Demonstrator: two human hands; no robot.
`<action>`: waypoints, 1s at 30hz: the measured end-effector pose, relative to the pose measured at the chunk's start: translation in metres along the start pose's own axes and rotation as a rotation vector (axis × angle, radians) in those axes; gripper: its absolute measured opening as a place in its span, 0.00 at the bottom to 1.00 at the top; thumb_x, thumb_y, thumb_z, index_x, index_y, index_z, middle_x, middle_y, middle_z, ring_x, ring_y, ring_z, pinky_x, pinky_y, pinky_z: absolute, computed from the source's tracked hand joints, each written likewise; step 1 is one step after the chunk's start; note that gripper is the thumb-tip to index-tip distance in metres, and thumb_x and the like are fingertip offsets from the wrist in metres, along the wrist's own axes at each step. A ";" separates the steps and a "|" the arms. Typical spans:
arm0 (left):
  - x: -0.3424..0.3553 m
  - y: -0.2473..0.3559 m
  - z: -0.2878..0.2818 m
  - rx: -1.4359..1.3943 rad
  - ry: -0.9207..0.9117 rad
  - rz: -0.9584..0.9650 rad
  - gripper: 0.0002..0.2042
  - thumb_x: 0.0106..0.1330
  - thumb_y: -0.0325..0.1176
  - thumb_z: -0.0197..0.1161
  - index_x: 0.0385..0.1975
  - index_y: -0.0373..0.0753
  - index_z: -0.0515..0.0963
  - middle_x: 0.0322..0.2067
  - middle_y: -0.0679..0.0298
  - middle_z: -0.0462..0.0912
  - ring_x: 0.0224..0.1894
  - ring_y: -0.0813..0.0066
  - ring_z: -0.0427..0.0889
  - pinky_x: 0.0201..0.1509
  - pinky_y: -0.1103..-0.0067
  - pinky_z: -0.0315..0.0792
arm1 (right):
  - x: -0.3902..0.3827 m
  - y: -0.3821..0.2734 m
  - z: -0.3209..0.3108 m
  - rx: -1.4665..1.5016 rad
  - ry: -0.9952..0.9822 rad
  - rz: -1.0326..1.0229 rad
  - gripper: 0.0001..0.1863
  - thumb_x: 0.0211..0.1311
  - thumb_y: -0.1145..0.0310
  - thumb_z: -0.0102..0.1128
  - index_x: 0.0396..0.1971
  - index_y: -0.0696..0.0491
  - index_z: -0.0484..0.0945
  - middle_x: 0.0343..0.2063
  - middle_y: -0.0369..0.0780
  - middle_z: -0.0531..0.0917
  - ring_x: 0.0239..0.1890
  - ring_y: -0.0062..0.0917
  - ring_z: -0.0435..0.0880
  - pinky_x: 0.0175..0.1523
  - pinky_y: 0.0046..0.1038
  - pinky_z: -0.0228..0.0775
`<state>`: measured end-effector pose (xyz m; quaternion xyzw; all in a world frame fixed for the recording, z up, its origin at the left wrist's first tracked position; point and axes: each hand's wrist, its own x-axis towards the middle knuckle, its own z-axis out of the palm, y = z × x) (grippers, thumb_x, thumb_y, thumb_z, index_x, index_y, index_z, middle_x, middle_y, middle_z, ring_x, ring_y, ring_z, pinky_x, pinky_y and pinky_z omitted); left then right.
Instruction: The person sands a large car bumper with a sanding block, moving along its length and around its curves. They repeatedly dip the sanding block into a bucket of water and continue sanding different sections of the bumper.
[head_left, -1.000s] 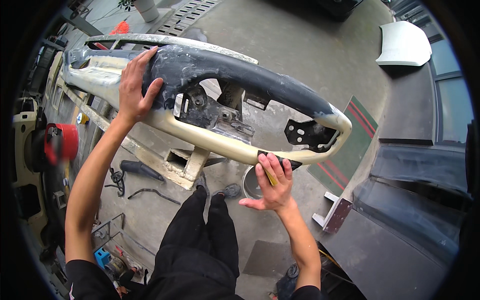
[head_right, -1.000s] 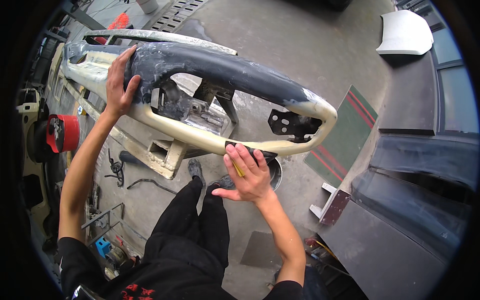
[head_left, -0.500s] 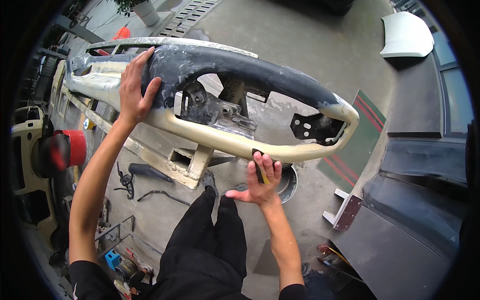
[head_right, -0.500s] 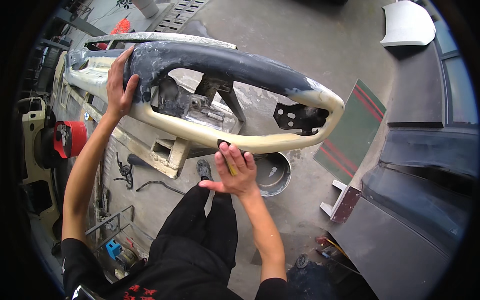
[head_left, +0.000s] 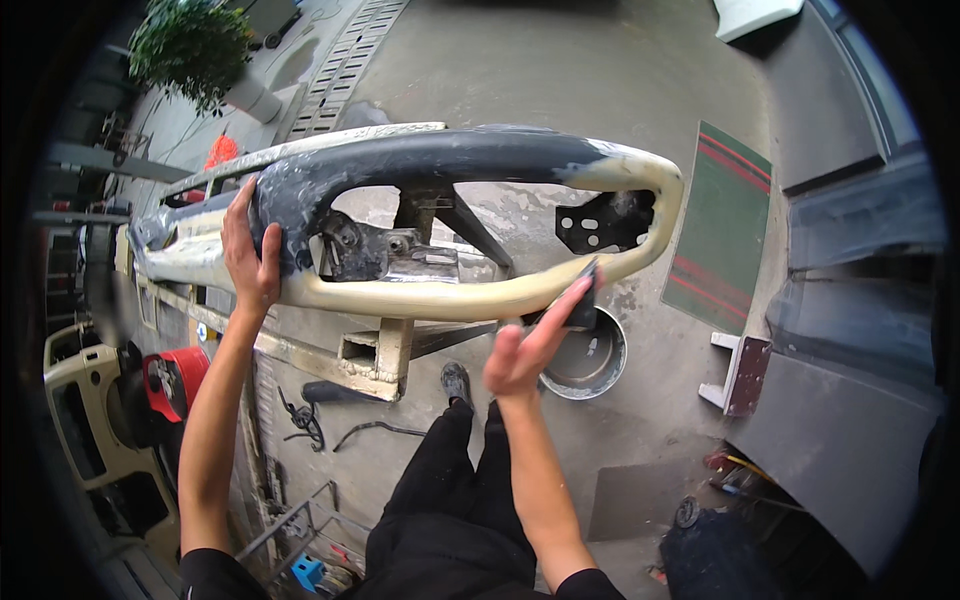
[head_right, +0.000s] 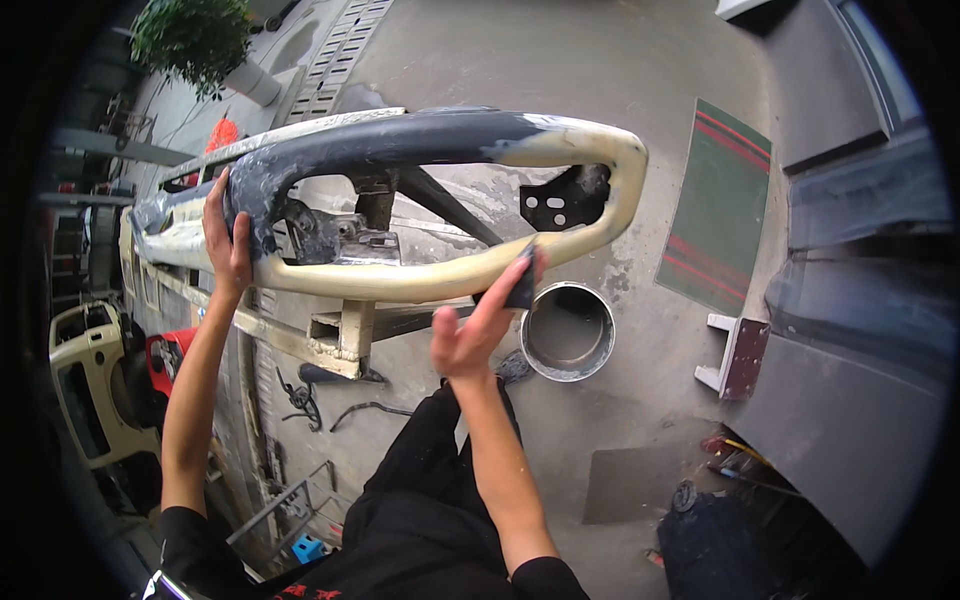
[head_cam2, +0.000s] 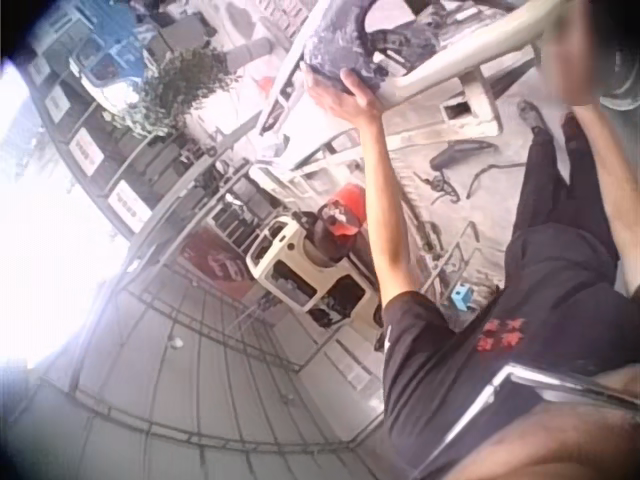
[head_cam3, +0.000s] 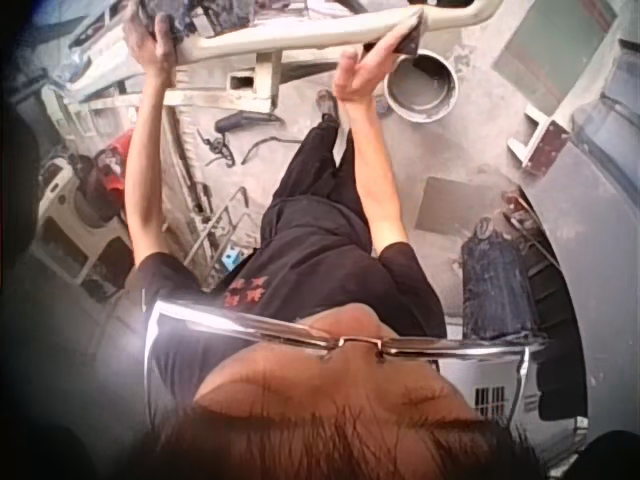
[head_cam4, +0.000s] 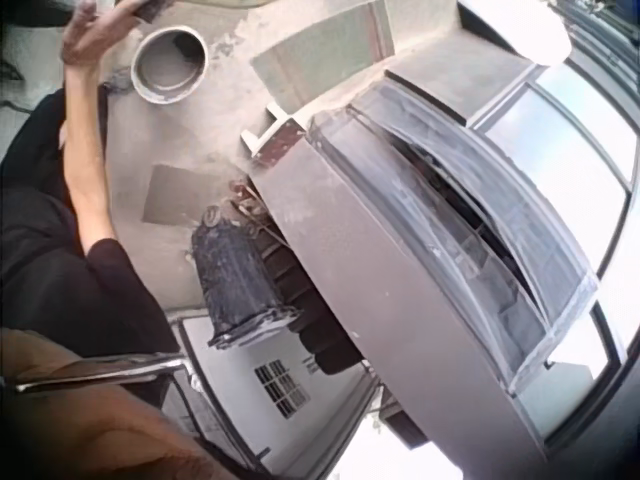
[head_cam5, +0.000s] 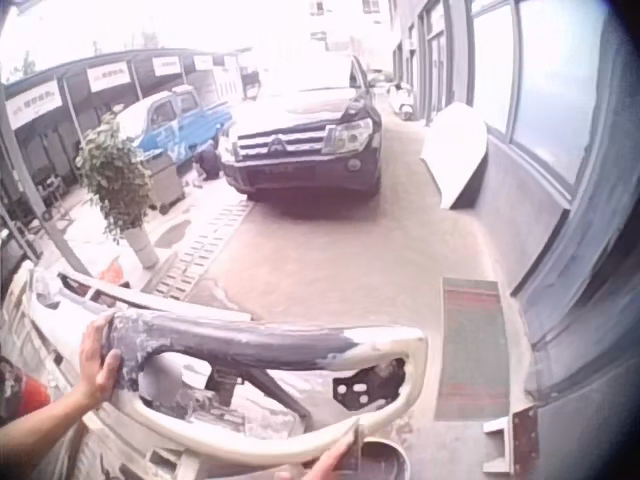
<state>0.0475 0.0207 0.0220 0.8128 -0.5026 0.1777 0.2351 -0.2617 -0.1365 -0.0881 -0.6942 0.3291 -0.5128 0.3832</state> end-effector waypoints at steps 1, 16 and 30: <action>0.000 -0.001 0.003 -0.018 0.007 0.008 0.32 0.75 0.50 0.54 0.71 0.32 0.67 0.67 0.47 0.74 0.69 0.48 0.70 0.76 0.63 0.57 | 0.017 0.011 -0.006 0.036 0.067 0.094 0.48 0.80 0.42 0.36 0.78 0.70 0.37 0.80 0.61 0.40 0.83 0.51 0.38 0.84 0.45 0.28; 0.005 0.002 0.011 -0.015 -0.003 0.004 0.32 0.77 0.50 0.52 0.73 0.34 0.66 0.68 0.47 0.72 0.71 0.46 0.67 0.77 0.61 0.54 | 0.109 0.032 -0.025 0.502 0.574 0.638 0.53 0.79 0.40 0.46 0.80 0.63 0.31 0.81 0.56 0.38 0.84 0.38 0.40 0.84 0.34 0.32; 0.001 0.002 0.012 0.016 -0.021 0.018 0.32 0.76 0.48 0.53 0.74 0.35 0.63 0.68 0.45 0.71 0.70 0.45 0.68 0.75 0.58 0.55 | 0.098 0.003 -0.018 0.481 0.624 0.546 0.55 0.78 0.35 0.43 0.79 0.63 0.30 0.81 0.55 0.46 0.83 0.39 0.46 0.83 0.34 0.36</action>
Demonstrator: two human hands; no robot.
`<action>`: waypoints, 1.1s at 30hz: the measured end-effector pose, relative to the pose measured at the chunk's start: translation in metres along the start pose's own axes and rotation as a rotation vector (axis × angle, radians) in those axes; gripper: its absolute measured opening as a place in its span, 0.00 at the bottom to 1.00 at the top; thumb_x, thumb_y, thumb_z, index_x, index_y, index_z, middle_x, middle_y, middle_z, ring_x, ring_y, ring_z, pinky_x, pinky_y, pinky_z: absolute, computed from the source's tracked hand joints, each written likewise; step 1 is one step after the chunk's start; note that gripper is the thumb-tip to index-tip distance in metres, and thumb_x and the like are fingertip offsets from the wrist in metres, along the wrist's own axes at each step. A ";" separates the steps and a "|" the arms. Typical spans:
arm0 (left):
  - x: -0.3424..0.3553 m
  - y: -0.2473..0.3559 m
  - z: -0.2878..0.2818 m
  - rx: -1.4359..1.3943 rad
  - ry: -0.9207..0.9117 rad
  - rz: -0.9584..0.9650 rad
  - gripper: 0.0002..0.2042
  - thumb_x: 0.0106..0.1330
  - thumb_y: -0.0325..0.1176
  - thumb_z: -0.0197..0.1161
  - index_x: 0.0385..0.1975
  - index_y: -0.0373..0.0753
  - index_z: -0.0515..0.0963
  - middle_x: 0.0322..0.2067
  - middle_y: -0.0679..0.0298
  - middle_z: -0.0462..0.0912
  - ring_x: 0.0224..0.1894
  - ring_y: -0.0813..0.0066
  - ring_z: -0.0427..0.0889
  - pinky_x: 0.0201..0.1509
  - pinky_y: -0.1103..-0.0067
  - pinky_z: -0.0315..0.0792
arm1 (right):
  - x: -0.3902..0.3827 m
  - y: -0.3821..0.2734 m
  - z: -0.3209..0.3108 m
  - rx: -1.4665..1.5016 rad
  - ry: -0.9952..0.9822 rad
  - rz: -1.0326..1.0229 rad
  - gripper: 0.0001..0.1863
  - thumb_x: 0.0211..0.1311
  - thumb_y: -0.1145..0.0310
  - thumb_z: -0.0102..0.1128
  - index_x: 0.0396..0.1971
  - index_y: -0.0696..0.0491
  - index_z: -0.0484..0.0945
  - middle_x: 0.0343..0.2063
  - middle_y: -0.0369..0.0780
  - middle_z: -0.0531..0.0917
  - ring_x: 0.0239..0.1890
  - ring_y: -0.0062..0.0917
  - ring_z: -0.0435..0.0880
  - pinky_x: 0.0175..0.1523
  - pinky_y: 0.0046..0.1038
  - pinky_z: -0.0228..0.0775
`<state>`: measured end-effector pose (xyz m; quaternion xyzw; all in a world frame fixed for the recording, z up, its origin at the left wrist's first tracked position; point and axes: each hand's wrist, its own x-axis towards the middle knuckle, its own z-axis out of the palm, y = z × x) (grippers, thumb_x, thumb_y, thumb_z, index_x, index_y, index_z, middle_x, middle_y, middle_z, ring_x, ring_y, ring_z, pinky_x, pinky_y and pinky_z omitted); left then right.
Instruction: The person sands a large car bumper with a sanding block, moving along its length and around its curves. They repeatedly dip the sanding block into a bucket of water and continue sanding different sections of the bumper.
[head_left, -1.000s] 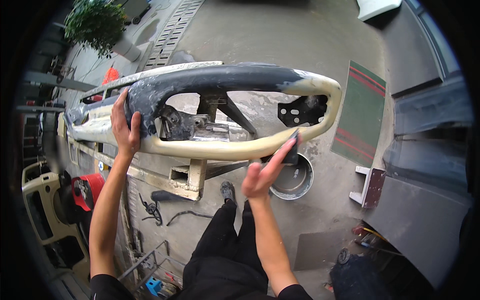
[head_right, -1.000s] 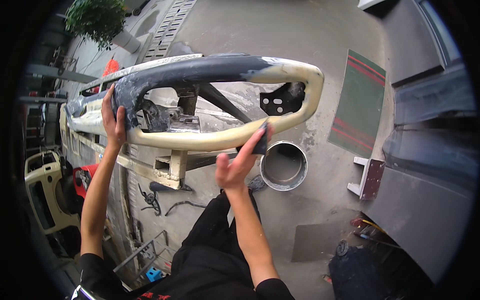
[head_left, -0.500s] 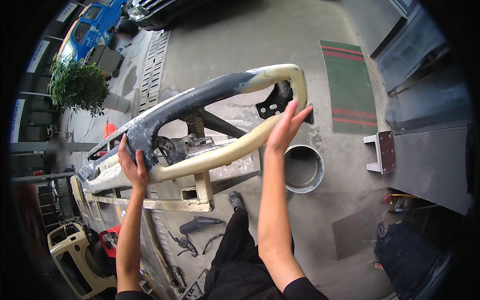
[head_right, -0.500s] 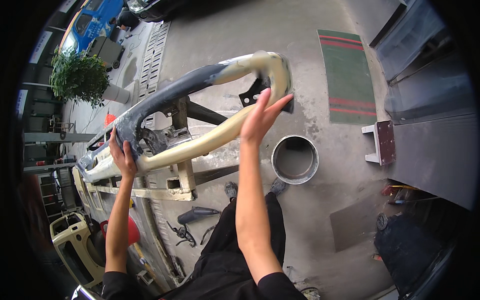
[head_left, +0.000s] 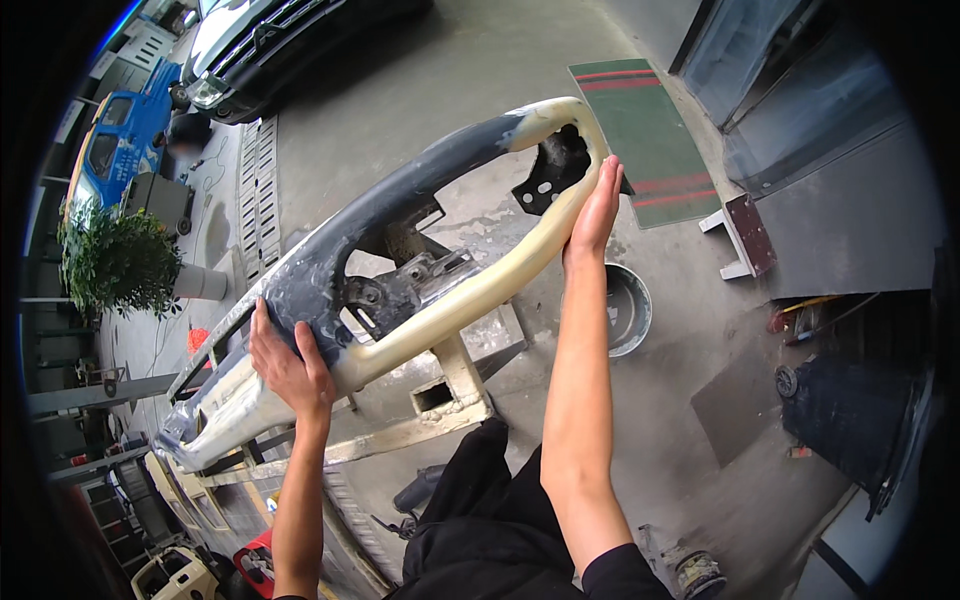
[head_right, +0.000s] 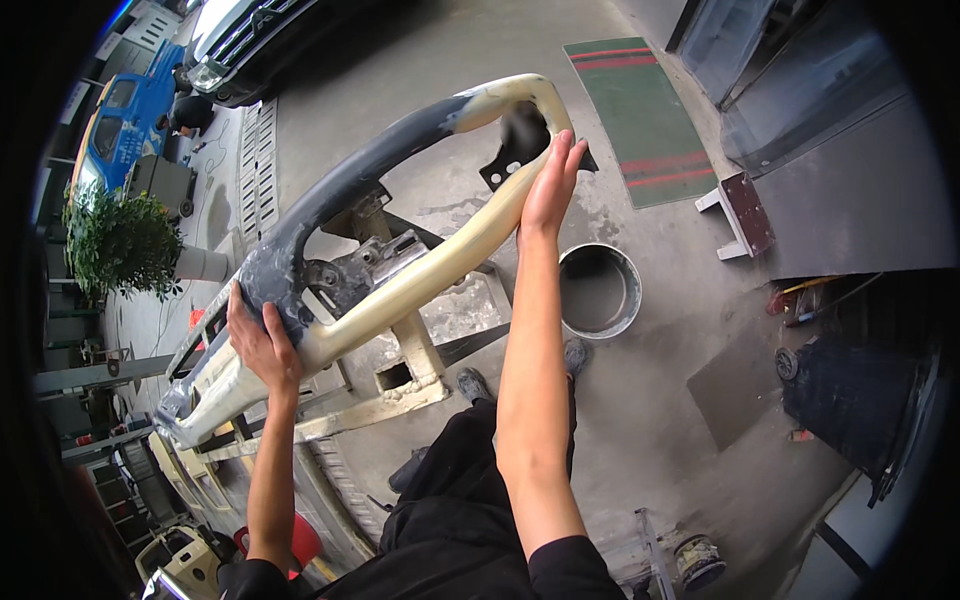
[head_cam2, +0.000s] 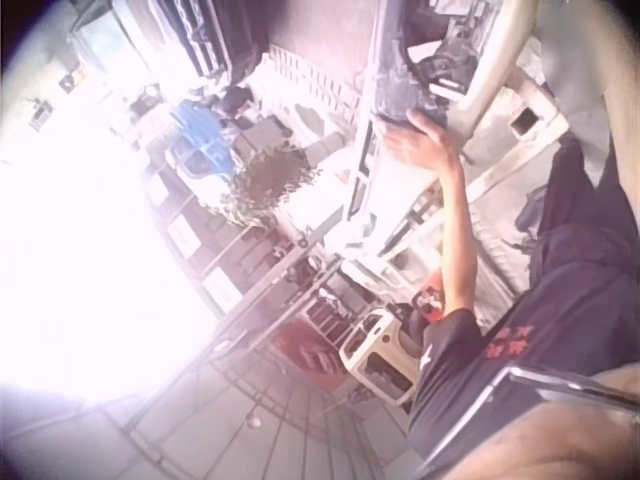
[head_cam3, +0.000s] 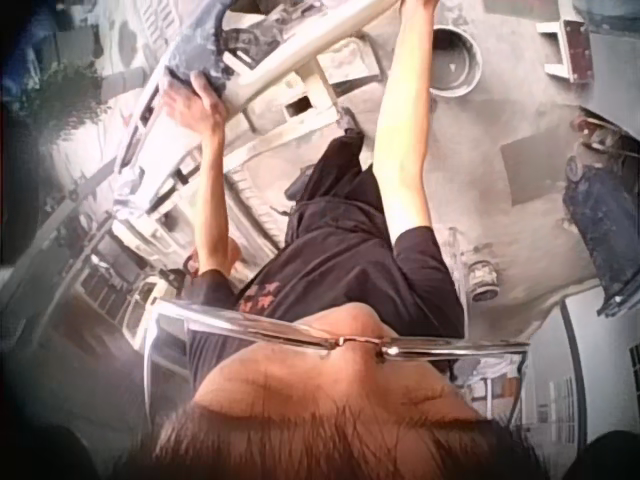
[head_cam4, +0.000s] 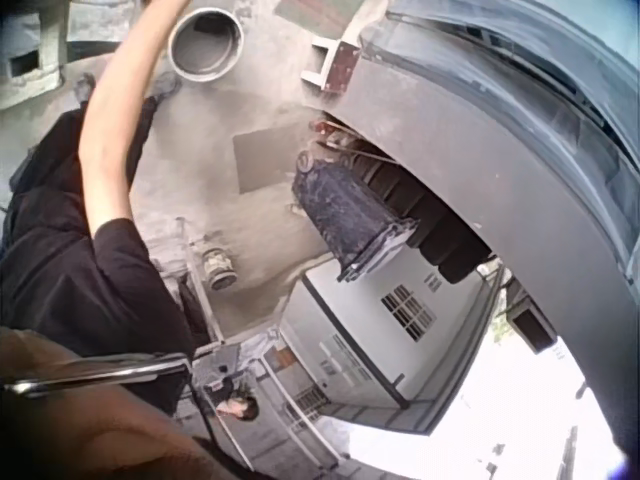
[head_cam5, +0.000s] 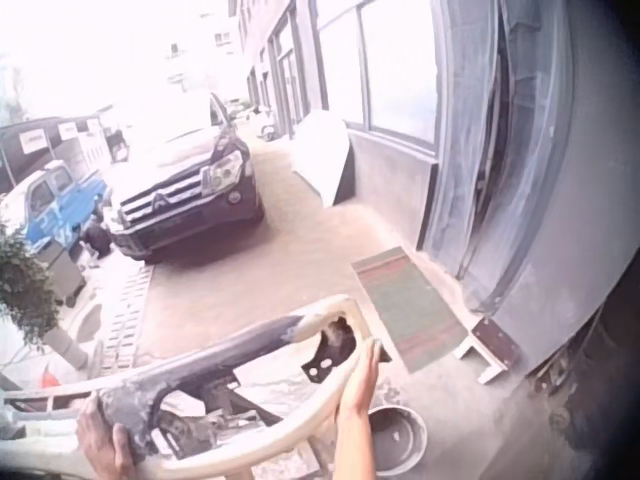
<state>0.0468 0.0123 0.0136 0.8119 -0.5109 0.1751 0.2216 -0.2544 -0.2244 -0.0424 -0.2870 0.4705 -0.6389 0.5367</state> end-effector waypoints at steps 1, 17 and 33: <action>-0.001 -0.002 -0.001 0.000 -0.004 -0.002 0.32 0.76 0.47 0.54 0.75 0.36 0.63 0.67 0.45 0.71 0.70 0.45 0.67 0.75 0.58 0.55 | -0.020 0.004 0.008 0.040 0.008 0.002 0.55 0.77 0.34 0.43 0.80 0.63 0.31 0.81 0.54 0.45 0.83 0.39 0.45 0.83 0.34 0.36; -0.007 -0.007 -0.004 -0.006 -0.042 0.033 0.33 0.76 0.46 0.54 0.76 0.34 0.61 0.71 0.45 0.67 0.73 0.46 0.64 0.78 0.58 0.52 | -0.028 -0.028 0.016 -0.027 0.052 -0.013 0.54 0.76 0.33 0.44 0.79 0.66 0.44 0.79 0.57 0.52 0.82 0.40 0.49 0.83 0.34 0.40; -0.007 -0.012 0.000 0.039 -0.040 0.035 0.33 0.76 0.44 0.51 0.75 0.31 0.60 0.70 0.43 0.67 0.73 0.44 0.63 0.78 0.57 0.50 | -0.052 -0.004 0.029 -0.159 0.109 -0.067 0.50 0.77 0.42 0.50 0.75 0.73 0.46 0.75 0.67 0.52 0.79 0.54 0.52 0.82 0.44 0.41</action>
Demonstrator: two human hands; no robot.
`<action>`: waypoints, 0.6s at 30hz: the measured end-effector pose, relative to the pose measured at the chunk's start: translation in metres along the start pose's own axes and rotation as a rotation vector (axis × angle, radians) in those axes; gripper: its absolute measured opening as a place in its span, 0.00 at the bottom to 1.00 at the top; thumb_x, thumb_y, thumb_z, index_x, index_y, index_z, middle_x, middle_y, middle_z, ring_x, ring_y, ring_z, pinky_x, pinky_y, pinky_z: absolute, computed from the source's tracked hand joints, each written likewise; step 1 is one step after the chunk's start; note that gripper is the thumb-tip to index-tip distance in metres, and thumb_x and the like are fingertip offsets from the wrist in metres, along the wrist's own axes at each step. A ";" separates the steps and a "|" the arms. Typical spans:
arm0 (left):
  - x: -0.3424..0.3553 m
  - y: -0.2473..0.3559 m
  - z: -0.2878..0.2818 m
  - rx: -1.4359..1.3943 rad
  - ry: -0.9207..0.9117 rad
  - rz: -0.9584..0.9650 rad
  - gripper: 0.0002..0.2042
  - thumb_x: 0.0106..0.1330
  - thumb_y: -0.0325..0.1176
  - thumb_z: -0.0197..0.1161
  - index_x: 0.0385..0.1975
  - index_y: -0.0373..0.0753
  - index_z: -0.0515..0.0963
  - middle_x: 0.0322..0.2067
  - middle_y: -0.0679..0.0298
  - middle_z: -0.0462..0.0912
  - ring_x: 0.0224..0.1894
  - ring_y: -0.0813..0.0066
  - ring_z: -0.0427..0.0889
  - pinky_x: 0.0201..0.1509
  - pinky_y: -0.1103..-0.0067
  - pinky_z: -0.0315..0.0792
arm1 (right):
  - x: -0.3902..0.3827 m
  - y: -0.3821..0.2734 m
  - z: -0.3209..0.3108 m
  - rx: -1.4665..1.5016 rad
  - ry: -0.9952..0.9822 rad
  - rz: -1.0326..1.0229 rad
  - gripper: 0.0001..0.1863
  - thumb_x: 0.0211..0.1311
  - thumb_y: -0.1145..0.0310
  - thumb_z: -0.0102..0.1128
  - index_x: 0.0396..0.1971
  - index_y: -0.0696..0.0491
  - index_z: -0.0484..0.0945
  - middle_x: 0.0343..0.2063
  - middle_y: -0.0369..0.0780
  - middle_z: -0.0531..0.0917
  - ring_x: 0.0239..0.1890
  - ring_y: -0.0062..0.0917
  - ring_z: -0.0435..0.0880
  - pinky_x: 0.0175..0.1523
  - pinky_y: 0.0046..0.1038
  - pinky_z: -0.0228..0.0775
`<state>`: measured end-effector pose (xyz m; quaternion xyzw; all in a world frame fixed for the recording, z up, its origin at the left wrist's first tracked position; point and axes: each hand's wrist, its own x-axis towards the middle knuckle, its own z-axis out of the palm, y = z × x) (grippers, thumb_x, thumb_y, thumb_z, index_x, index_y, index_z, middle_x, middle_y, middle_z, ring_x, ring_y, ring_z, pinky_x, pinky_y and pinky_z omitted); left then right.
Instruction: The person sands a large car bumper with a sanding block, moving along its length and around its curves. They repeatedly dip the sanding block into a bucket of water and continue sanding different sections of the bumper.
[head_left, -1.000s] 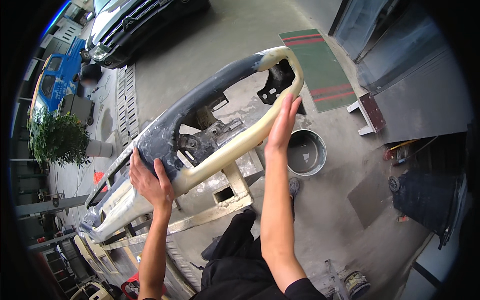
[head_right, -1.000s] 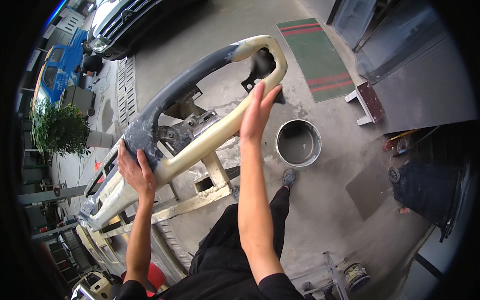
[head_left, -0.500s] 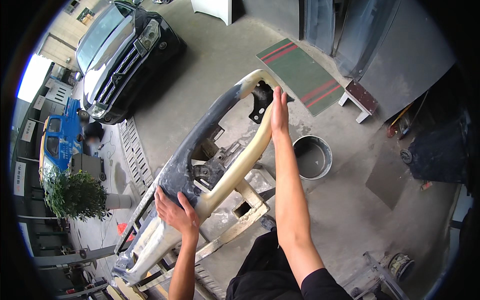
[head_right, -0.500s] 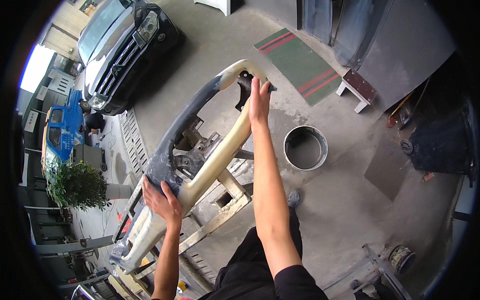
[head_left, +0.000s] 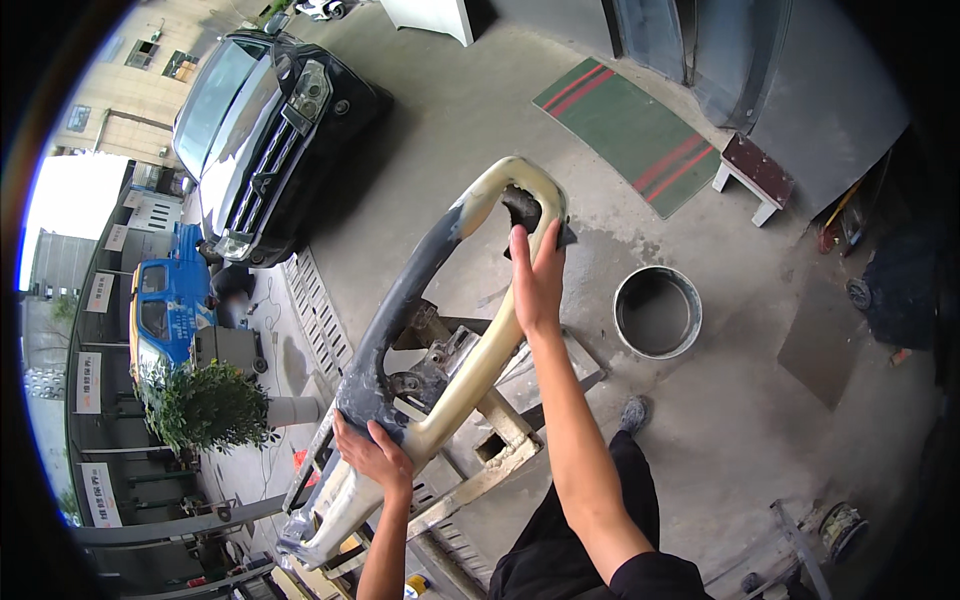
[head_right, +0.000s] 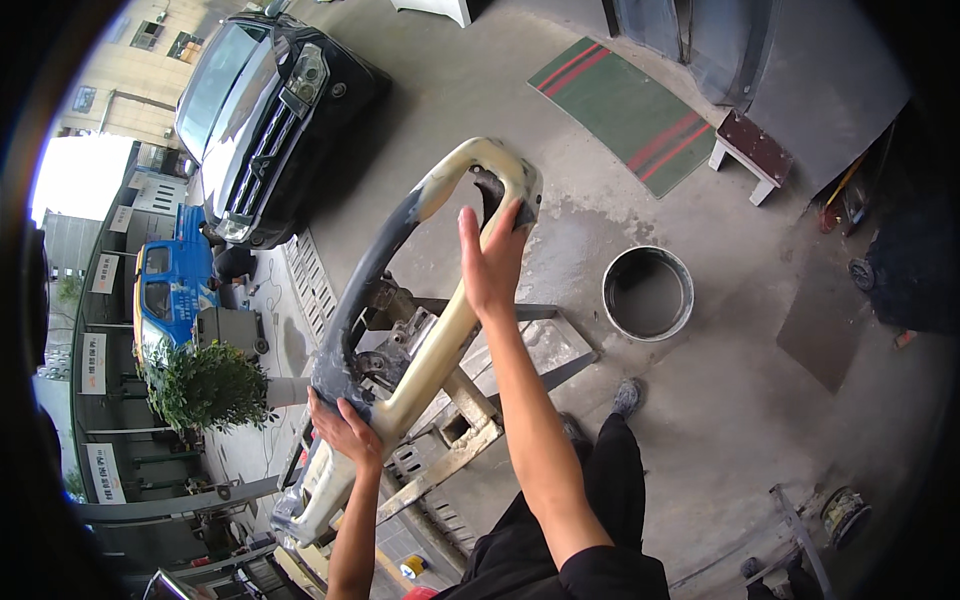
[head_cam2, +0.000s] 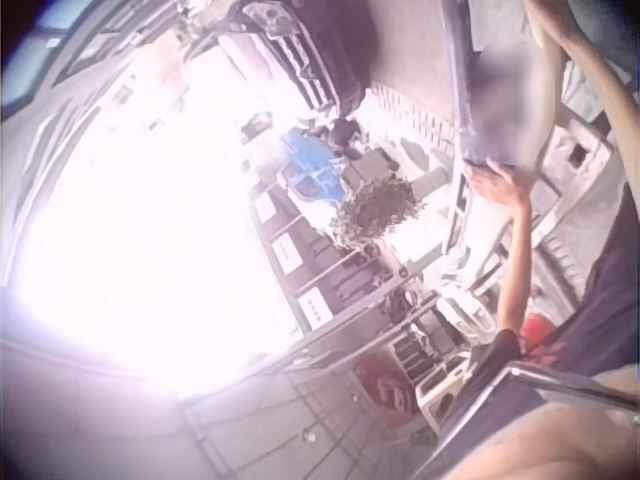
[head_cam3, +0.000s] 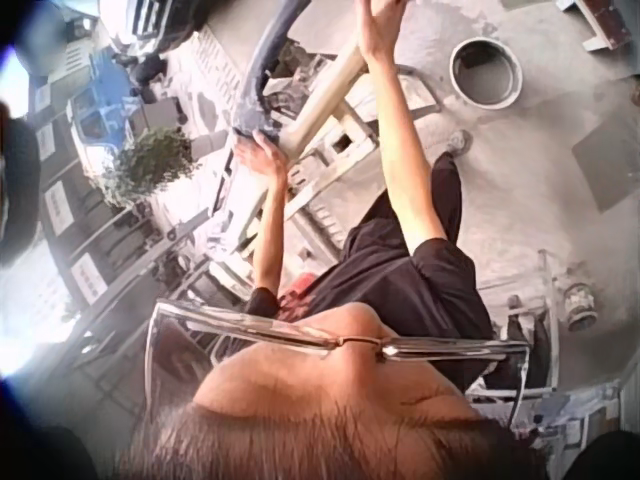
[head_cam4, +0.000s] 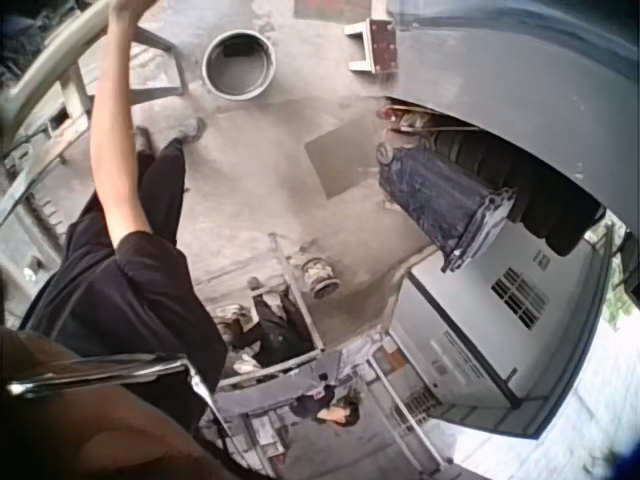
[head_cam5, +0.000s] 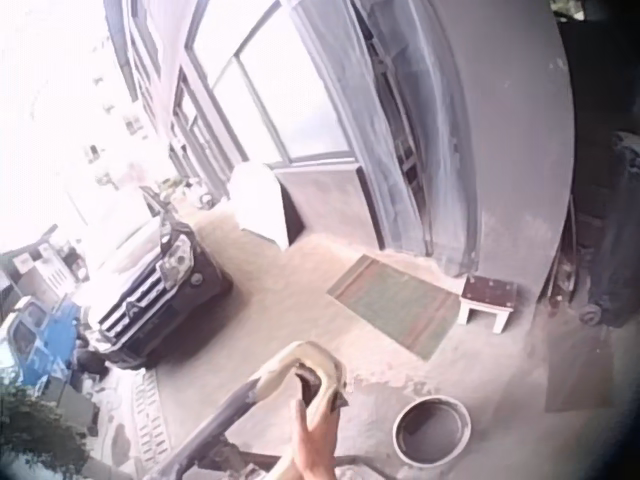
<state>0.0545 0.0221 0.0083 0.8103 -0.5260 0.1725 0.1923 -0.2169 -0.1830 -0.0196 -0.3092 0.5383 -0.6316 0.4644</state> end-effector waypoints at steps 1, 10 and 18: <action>-0.001 0.001 -0.001 0.007 -0.007 -0.019 0.33 0.76 0.44 0.51 0.75 0.30 0.60 0.70 0.43 0.67 0.73 0.44 0.63 0.78 0.57 0.50 | -0.034 0.003 0.009 -0.102 0.047 -0.041 0.51 0.78 0.40 0.49 0.77 0.70 0.44 0.75 0.64 0.53 0.79 0.50 0.54 0.81 0.40 0.43; -0.003 -0.006 -0.003 -0.062 0.008 -0.009 0.31 0.78 0.44 0.51 0.75 0.32 0.62 0.70 0.44 0.69 0.72 0.46 0.65 0.78 0.60 0.51 | -0.077 0.000 0.030 -0.382 0.133 -0.217 0.50 0.75 0.47 0.56 0.76 0.72 0.46 0.73 0.70 0.53 0.76 0.60 0.54 0.79 0.49 0.45; -0.001 -0.019 -0.003 -0.098 -0.042 0.034 0.34 0.75 0.47 0.57 0.75 0.33 0.62 0.70 0.44 0.69 0.72 0.45 0.65 0.77 0.57 0.53 | -0.212 0.007 0.081 -0.359 0.099 -0.286 0.52 0.73 0.52 0.58 0.77 0.70 0.38 0.75 0.71 0.42 0.78 0.67 0.42 0.80 0.59 0.33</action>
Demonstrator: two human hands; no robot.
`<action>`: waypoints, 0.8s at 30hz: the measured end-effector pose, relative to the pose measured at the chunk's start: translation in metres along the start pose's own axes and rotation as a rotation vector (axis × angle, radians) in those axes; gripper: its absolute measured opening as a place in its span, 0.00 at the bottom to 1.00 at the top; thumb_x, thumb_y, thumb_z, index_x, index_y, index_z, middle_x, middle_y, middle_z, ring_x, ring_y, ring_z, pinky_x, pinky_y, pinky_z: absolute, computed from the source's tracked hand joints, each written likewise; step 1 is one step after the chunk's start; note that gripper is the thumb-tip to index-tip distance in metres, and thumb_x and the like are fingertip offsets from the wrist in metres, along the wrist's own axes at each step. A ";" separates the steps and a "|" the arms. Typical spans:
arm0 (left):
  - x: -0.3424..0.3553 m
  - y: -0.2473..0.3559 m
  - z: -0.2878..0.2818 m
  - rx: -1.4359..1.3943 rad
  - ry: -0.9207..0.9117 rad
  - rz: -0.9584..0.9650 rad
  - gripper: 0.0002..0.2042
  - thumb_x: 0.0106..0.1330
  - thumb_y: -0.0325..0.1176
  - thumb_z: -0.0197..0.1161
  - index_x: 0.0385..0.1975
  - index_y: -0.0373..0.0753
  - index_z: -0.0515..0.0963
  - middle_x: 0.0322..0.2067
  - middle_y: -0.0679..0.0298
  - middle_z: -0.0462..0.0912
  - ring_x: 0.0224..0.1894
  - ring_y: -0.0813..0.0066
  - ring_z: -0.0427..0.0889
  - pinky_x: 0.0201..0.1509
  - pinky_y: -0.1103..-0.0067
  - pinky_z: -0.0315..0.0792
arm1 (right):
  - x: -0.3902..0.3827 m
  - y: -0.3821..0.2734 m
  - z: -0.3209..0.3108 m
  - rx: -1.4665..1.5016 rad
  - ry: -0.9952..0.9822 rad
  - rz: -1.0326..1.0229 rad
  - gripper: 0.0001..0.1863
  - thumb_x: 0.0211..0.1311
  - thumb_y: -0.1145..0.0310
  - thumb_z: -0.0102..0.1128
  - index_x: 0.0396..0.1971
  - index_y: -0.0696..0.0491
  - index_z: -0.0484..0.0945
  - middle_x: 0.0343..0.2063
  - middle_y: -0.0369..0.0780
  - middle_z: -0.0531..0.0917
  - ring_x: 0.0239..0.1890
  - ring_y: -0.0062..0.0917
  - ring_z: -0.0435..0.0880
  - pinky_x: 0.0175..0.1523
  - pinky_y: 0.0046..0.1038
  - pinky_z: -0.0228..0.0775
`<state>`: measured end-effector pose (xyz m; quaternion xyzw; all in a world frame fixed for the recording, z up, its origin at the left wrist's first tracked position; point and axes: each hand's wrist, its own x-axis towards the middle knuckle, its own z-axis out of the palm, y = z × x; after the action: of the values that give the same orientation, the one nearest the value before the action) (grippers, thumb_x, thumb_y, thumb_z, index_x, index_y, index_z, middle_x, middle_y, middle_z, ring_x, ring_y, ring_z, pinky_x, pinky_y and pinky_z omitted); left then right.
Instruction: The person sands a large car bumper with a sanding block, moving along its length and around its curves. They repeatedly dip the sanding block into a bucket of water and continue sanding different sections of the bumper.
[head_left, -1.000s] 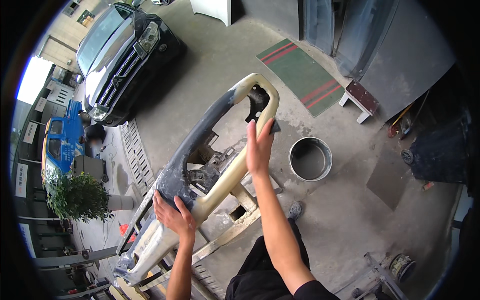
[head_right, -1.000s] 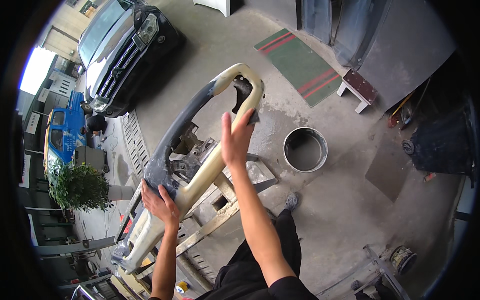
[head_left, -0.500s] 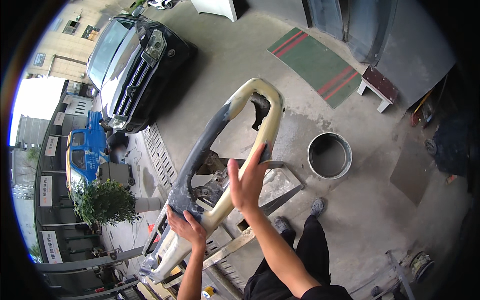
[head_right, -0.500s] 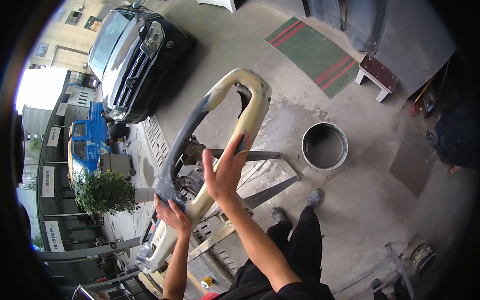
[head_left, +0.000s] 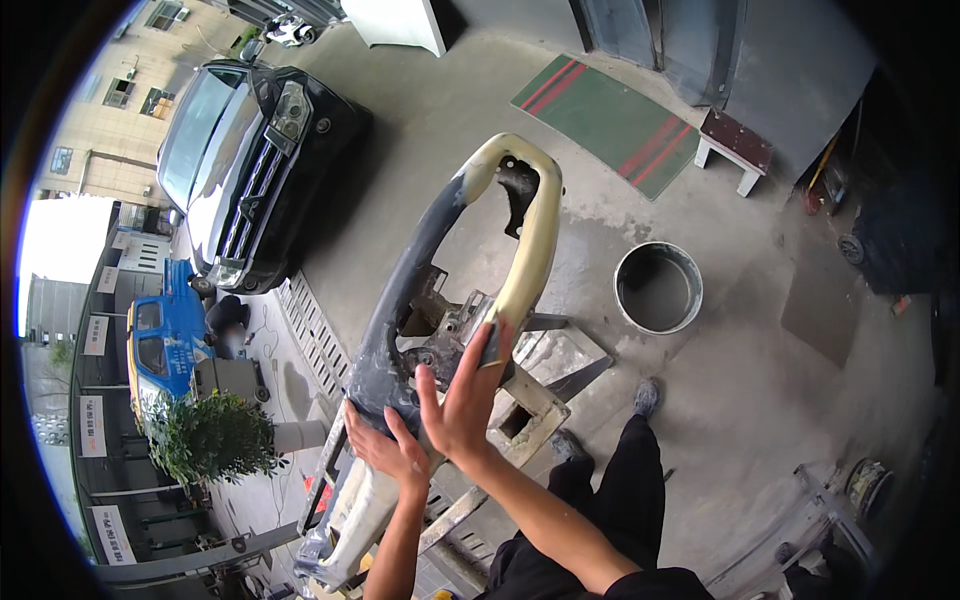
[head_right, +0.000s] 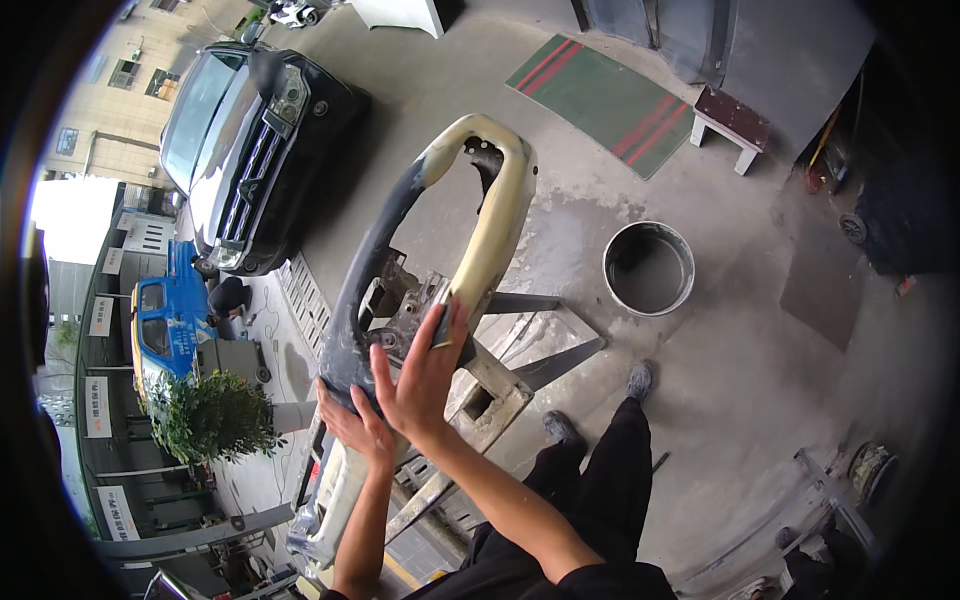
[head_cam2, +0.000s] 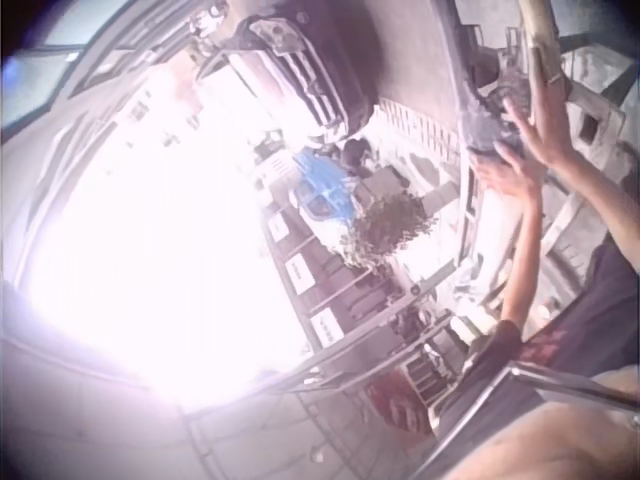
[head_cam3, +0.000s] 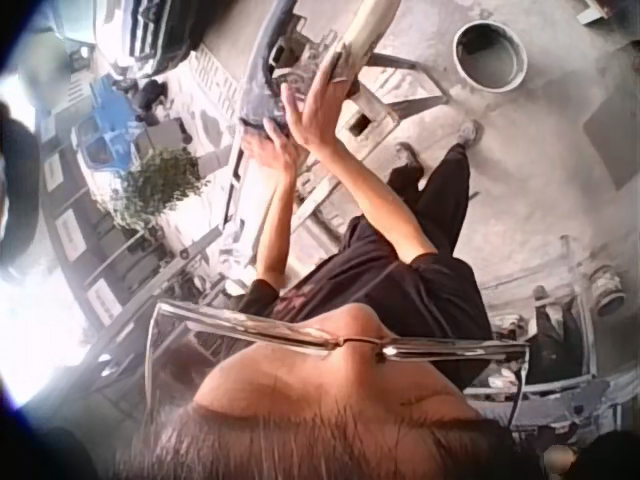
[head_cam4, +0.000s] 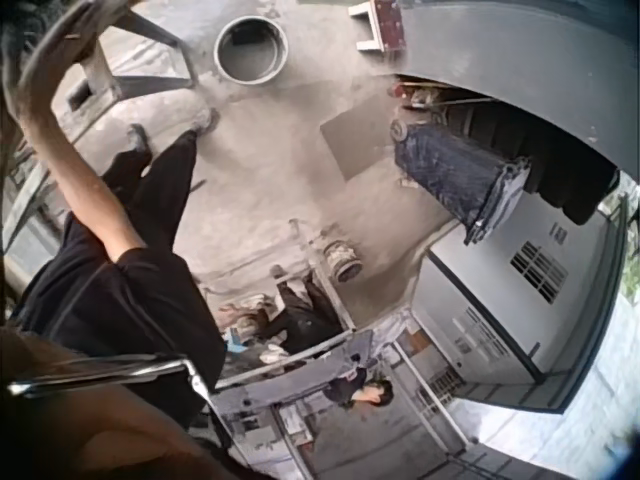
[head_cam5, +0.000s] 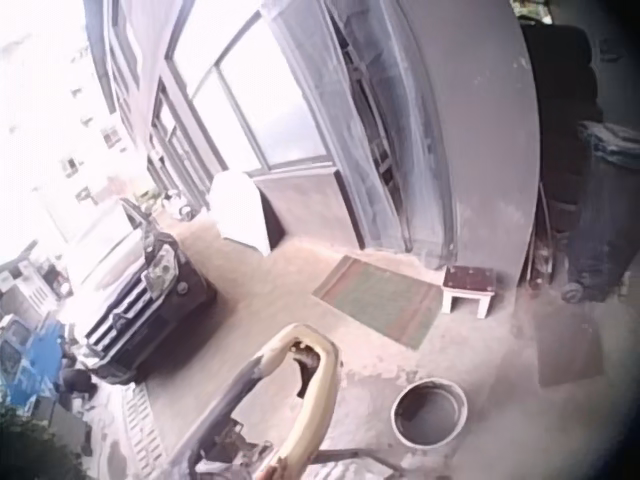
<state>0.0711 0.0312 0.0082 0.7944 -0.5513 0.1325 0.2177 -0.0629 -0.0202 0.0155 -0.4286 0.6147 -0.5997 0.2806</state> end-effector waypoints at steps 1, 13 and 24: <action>0.001 -0.004 -0.002 -0.009 -0.024 0.004 0.35 0.74 0.47 0.58 0.75 0.33 0.61 0.70 0.45 0.68 0.73 0.45 0.64 0.77 0.56 0.52 | -0.026 -0.006 0.008 0.009 -0.023 -0.042 0.52 0.73 0.52 0.58 0.78 0.70 0.39 0.75 0.72 0.43 0.78 0.67 0.43 0.79 0.60 0.35; 0.025 -0.099 -0.048 -0.425 -0.559 0.470 0.38 0.74 0.39 0.58 0.78 0.28 0.53 0.76 0.39 0.57 0.79 0.41 0.55 0.81 0.61 0.50 | -0.046 0.014 0.029 -0.249 0.178 -0.146 0.53 0.72 0.45 0.59 0.78 0.67 0.43 0.76 0.68 0.45 0.79 0.61 0.45 0.81 0.54 0.39; 0.029 -0.105 -0.043 -0.531 -0.564 0.455 0.31 0.79 0.36 0.48 0.77 0.25 0.54 0.77 0.40 0.57 0.80 0.47 0.54 0.83 0.64 0.46 | -0.047 0.016 0.034 -0.233 0.165 -0.138 0.55 0.71 0.41 0.58 0.78 0.68 0.44 0.76 0.68 0.48 0.79 0.62 0.45 0.80 0.58 0.37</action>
<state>0.1811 0.0597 0.0374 0.5746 -0.7646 -0.1908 0.2209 -0.0148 0.0018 -0.0121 -0.4490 0.6701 -0.5753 0.1356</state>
